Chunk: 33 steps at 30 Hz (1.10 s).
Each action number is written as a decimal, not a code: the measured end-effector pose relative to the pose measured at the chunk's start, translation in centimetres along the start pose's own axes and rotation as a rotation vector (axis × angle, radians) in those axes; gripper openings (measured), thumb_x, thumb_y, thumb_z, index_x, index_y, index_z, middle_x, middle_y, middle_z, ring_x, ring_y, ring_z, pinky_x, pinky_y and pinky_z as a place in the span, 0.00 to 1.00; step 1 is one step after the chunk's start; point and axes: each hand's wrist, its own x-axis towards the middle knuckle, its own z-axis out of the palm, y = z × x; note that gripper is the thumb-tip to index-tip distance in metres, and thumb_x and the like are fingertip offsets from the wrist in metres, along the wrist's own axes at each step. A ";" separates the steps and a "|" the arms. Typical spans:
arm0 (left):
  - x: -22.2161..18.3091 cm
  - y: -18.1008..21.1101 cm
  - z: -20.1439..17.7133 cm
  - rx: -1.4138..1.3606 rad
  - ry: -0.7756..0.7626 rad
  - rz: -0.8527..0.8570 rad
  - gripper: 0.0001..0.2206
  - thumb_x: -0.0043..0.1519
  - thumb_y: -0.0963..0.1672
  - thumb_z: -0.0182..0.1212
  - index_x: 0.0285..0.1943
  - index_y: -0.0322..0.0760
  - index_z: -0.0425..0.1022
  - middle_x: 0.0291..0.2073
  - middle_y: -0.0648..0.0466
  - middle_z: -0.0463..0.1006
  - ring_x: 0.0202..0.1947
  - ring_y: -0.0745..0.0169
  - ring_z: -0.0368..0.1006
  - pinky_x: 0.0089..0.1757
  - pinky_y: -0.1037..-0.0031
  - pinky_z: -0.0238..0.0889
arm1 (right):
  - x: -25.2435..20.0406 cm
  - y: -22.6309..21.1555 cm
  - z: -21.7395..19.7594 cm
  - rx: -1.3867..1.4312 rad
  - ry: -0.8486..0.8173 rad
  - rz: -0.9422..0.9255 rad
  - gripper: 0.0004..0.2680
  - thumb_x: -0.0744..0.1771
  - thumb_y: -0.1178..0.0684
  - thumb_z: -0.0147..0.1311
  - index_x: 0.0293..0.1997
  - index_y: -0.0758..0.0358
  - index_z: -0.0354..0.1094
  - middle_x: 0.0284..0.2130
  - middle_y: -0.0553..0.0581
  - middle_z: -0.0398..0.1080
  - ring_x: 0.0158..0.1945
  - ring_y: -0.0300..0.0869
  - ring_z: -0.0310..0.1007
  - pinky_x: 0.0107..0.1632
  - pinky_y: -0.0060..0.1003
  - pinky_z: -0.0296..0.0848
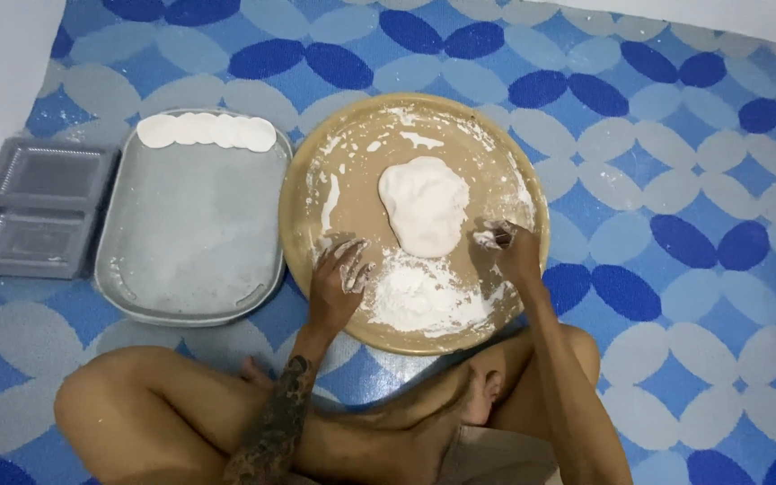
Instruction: A person sits on the floor and manually shapes small portions of white dough into flat discs, placing them onto a metal tray.
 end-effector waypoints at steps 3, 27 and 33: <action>-0.1 0.0 0.4 0.000 -0.013 -0.016 0.17 0.60 0.41 0.69 0.59 0.39 0.77 0.48 0.46 0.79 0.49 0.43 0.77 0.51 0.52 0.69 | 0.9 0.9 1.6 -0.072 0.004 0.055 0.06 0.60 0.62 0.66 0.36 0.70 0.77 0.28 0.67 0.76 0.39 0.60 0.79 0.41 0.48 0.76; -0.3 -1.2 1.9 -0.020 -0.001 -0.030 0.17 0.59 0.42 0.71 0.57 0.41 0.79 0.48 0.47 0.80 0.50 0.44 0.77 0.51 0.54 0.68 | 0.2 -3.3 0.3 -0.427 -0.114 -0.166 0.14 0.57 0.65 0.65 0.45 0.72 0.76 0.36 0.69 0.74 0.45 0.65 0.76 0.48 0.55 0.77; -0.1 -0.6 0.6 -0.020 0.017 -0.057 0.17 0.58 0.41 0.72 0.56 0.37 0.79 0.47 0.44 0.80 0.50 0.41 0.77 0.51 0.54 0.68 | -2.1 -2.9 1.6 0.016 0.190 0.144 0.10 0.60 0.56 0.71 0.36 0.70 0.75 0.29 0.69 0.76 0.40 0.61 0.79 0.43 0.50 0.74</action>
